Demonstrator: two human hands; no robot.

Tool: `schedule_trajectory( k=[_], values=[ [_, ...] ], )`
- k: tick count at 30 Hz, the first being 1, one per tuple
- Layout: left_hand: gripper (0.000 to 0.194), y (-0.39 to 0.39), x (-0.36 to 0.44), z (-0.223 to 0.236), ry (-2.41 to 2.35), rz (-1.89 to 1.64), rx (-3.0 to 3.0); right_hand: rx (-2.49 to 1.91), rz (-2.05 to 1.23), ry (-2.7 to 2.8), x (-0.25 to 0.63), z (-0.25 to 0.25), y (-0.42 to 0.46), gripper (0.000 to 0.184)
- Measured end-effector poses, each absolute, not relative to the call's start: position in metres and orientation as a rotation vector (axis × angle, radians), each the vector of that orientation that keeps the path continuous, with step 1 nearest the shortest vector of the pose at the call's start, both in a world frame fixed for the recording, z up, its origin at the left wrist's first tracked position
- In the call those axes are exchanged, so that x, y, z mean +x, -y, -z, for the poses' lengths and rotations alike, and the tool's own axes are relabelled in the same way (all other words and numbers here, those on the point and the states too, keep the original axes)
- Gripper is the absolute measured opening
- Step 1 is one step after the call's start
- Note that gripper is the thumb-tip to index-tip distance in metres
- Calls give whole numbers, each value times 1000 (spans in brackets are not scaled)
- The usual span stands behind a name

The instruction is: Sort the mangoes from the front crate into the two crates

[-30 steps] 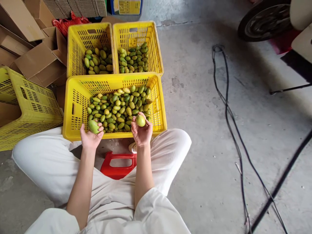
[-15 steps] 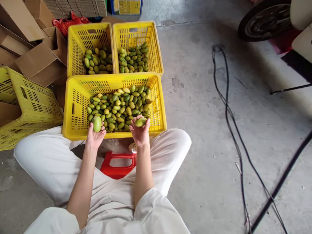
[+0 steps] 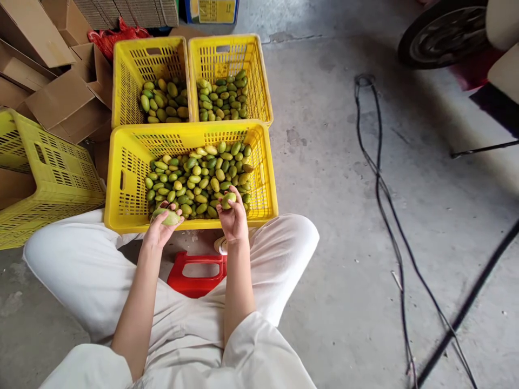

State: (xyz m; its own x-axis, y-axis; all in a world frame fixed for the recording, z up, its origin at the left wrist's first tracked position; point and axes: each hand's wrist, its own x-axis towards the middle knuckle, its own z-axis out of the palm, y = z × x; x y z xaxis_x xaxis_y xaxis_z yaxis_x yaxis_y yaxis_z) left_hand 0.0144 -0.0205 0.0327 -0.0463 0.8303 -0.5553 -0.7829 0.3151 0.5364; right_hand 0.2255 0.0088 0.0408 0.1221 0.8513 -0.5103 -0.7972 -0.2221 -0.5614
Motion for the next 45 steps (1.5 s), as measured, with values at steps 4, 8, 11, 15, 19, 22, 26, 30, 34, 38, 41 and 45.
schedule_trajectory(
  k=[4,8,11,15,19,22,26,30,34,38,41,45],
  values=[
    [42,18,15,-40,-976,-1305,-8,-979,-1543,180,223,-45,-8,40],
    [46,14,12,-45,-1032,-1273,-53,-1006,-1518,176,219,-45,-7,40],
    [38,13,11,-48,-1068,-1283,-75,-1031,-1505,186,217,-43,-6,41],
    [33,13,12,-52,-1030,-1294,-98,-980,-1539,175,219,-42,-8,41],
    [34,16,16,-54,-990,-1283,-128,-915,-1633,199,222,-43,-9,38],
    [38,18,18,-51,-1008,-1288,-122,-923,-1663,234,220,-45,-9,36],
    [32,20,20,-45,-1021,-1283,-20,-916,-1625,277,217,-44,-6,57],
    [37,23,16,-40,-988,-1298,88,-942,-1665,300,217,-42,-4,55],
    [44,26,14,-41,-929,-1233,234,-911,-1742,255,218,-41,-3,48],
    [44,27,17,-46,-885,-1192,327,-753,-1816,145,221,-44,-3,46],
    [44,25,20,-50,-897,-1206,331,-715,-1850,115,223,-43,-3,46],
    [44,21,23,-54,-918,-1218,194,-776,-1751,143,221,-42,-5,42]
  ],
)
